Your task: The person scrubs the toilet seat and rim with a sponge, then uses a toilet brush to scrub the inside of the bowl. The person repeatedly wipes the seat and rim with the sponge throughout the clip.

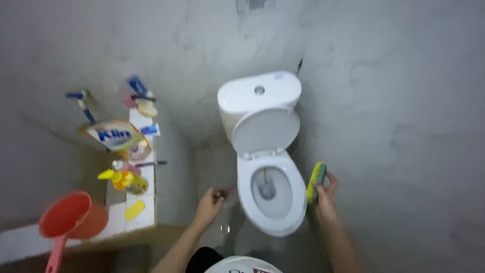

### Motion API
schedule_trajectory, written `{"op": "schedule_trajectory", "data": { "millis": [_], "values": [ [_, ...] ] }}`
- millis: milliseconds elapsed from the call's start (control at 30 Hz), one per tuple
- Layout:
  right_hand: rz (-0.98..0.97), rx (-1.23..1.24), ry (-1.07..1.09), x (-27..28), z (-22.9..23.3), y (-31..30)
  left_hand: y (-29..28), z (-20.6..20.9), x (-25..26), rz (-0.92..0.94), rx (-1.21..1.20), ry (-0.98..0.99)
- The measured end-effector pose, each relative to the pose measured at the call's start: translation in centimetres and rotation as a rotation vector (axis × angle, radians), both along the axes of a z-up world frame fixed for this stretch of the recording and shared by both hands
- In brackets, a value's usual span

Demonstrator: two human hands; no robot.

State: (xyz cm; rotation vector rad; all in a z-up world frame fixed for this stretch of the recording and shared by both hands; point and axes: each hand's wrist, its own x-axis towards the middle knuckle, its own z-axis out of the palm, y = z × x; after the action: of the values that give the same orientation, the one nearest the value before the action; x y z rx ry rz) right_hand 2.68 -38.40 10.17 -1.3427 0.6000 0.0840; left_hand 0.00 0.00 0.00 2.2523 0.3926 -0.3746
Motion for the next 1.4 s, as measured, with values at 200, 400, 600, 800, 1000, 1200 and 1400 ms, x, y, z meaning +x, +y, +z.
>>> {"op": "schedule_trajectory", "data": {
  "millis": [200, 400, 600, 800, 1000, 1200, 1400],
  "values": [
    [-0.028, 0.109, -0.118, 0.5, -2.0, 1.6, -3.2, 10.6, 4.3, -0.003, -0.27, -0.191],
    [-0.104, 0.13, -0.032, 1.8, -4.9, 7.5, 0.4, 18.5, 7.2, -0.247, -0.242, -0.319],
    [-0.193, 0.22, -0.068, 1.0, -0.3, 16.9, 8.3, 18.7, 11.4, -0.391, -0.204, -0.386],
    [-0.25, 0.133, 0.015, -3.9, 1.6, 20.9, 10.3, 12.6, 17.9, -0.39, -0.246, -0.485],
    [-0.301, 0.1, 0.124, -4.7, -0.7, 18.9, 8.0, 13.6, 21.8, -0.395, -0.145, -0.408],
    [-0.364, 0.241, 0.134, -1.5, -7.6, 18.7, 4.7, 11.0, 28.0, -0.538, -0.017, -0.627],
    [-0.293, 0.464, 0.159, 7.0, -12.6, 21.4, -0.4, 11.1, 35.2, -0.761, 0.69, -0.279]
  ]
}}
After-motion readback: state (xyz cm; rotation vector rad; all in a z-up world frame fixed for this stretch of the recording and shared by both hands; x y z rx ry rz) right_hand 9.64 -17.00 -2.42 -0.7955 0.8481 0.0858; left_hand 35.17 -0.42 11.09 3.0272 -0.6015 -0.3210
